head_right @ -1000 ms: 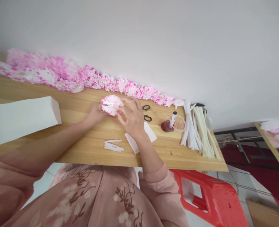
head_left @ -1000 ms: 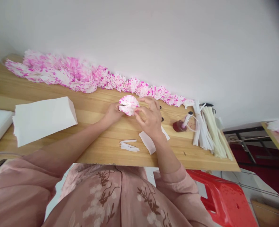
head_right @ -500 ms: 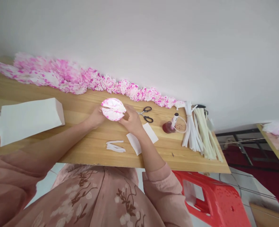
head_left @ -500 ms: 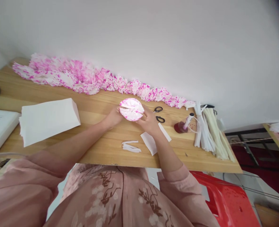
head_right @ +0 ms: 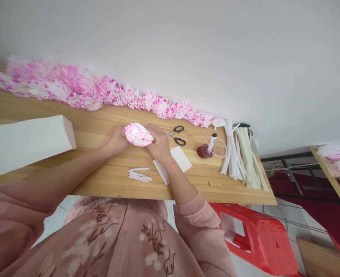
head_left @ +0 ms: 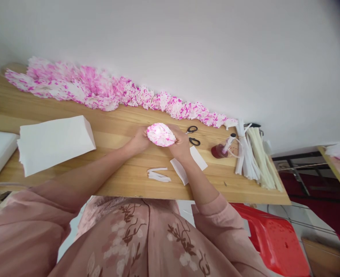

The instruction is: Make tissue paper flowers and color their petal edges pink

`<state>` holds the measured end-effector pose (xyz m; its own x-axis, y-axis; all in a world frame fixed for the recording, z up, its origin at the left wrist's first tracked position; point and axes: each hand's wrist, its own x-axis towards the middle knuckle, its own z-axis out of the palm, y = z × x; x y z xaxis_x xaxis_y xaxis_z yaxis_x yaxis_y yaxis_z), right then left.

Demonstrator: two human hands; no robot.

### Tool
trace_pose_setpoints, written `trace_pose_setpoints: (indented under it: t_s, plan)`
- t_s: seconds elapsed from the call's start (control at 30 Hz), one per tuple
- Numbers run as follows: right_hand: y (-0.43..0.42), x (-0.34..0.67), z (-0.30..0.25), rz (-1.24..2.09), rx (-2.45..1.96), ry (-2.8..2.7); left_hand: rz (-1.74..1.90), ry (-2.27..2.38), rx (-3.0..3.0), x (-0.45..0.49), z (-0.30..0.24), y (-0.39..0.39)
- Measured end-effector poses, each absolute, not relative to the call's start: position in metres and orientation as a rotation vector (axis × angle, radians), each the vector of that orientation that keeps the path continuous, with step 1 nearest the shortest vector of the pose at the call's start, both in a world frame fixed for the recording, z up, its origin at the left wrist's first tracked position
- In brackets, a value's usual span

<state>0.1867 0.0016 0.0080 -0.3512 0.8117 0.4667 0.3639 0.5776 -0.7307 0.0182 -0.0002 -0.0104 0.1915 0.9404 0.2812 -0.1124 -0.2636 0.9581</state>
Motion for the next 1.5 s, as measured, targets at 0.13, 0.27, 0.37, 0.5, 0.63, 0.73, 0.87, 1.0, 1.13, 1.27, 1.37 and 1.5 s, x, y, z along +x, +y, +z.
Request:
trace_pose_setpoints:
  t_s: [0.13, 0.27, 0.37, 0.5, 0.63, 0.73, 0.87, 1.0, 1.13, 1.27, 1.37, 1.5]
  plan:
    - [0.001, 0.186, 0.005, 0.627, -0.941, -1.918, 1.251, 0.844, 1.495, 0.018, -0.010, 0.000]
    - [0.000, 0.185, 0.002, 0.605, -0.921, -1.893, 1.246, 0.909, 1.494, 0.017, -0.016, 0.002]
    - [-0.001, 0.184, 0.000, 0.575, -0.939, -1.891, 1.233, 0.928, 1.534, 0.016, -0.020, 0.002]
    - [-0.001, 0.184, -0.004, 0.551, -0.914, -1.875, 1.237, 0.940, 1.617, 0.015, -0.019, 0.000]
    - [0.002, 0.183, -0.008, 0.619, -0.932, -1.816, 1.220, 1.071, 1.640, 0.014, -0.016, -0.001]
    - [0.004, 0.184, -0.007, 0.685, -0.959, -1.814, 1.193, 1.146, 1.614, 0.013, -0.017, 0.000]
    - [0.006, 0.186, -0.003, 0.666, -1.026, -1.784, 1.178, 1.161, 1.571, 0.012, -0.019, 0.002]
    - [0.006, 0.187, 0.000, 0.627, -1.047, -1.754, 1.232, 1.077, 1.592, 0.012, -0.020, 0.005]
    - [0.008, 0.189, 0.000, 0.606, -1.071, -1.727, 1.279, 1.060, 1.589, 0.009, -0.014, 0.007]
    - [0.009, 0.189, 0.000, 0.609, -1.076, -1.726, 1.263, 1.004, 1.537, 0.004, -0.006, 0.008]
    - [0.009, 0.190, 0.003, 0.621, -1.112, -1.768, 1.259, 1.015, 1.531, 0.001, -0.004, 0.008]
    - [0.009, 0.193, 0.008, 0.685, -1.157, -1.807, 1.280, 1.087, 1.557, -0.002, -0.004, 0.009]
